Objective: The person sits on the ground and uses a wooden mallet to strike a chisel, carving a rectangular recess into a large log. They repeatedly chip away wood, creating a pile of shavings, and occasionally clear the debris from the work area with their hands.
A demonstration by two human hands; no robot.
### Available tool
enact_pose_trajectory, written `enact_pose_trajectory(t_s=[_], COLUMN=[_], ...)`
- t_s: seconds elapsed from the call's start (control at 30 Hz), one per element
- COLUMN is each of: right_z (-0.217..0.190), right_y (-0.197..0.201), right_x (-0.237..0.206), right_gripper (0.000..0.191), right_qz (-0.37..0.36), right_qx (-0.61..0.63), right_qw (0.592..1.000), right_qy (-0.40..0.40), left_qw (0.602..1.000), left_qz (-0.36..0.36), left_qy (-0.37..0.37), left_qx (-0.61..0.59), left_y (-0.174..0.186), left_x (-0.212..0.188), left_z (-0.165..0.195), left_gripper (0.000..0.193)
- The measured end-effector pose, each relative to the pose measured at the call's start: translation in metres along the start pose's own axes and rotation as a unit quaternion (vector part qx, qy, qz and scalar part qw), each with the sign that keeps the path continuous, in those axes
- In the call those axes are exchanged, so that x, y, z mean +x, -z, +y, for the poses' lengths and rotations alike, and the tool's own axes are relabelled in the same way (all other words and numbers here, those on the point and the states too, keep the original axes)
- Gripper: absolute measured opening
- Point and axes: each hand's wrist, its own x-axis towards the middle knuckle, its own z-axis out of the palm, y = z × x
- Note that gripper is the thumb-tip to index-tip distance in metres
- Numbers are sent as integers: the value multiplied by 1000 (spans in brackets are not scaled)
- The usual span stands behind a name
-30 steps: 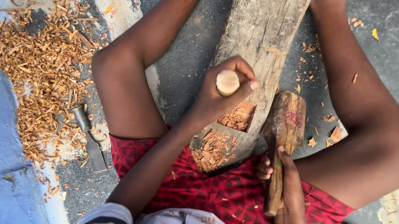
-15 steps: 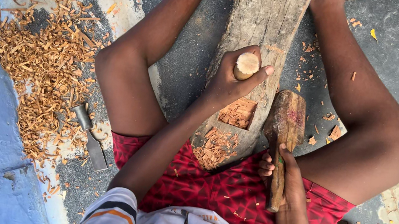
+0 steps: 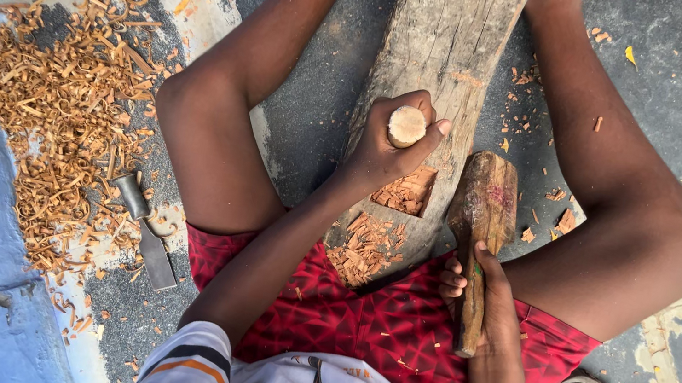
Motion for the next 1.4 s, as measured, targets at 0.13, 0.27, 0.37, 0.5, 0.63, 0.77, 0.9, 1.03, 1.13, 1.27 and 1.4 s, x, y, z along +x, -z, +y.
enact_pose_trajectory(t_s=[0.13,0.27,0.37,0.5,0.63,0.77,0.9,1.03,1.13,1.27,1.4], right_z=[0,0,0,-2,-2,-2,1,3,3,3,-2], right_y=[-2,-5,-6,-6,-3,1,-2,-13,-26,-51,-83], right_x=[-2,-4,-5,-5,-4,-4,-6,-13,-24,-58,-108], right_gripper=[26,26,26,27,27,26,24,23,25,31,46], right_qz=[1,4,10,-1,-11,-21,-15,17,59,34,-39], right_qx=[5,2,-12,-17,-15,-4,-7,-64,-182,-266,-262], right_qw=[1000,1000,1000,1000,1000,1000,1000,997,977,950,924], right_qy=[0,0,8,4,0,2,4,35,96,161,274], left_qw=[1000,1000,1000,999,999,999,996,987,987,990,992], left_qz=[-4,-8,-25,-43,-39,-45,-56,-6,-1,-30,20], left_qy=[2,-6,-5,1,13,-4,66,163,160,135,117], left_qx=[-7,-3,-6,0,0,-3,17,3,10,22,34], left_y=[-1,-3,-6,-9,-9,-6,-7,-12,-13,-12,-12], left_x=[0,3,6,11,14,14,22,39,41,31,21], left_z=[-5,-4,-1,2,1,-7,-25,-45,-56,-65,-74], left_gripper=[33,34,31,32,33,30,26,32,44,38,40])
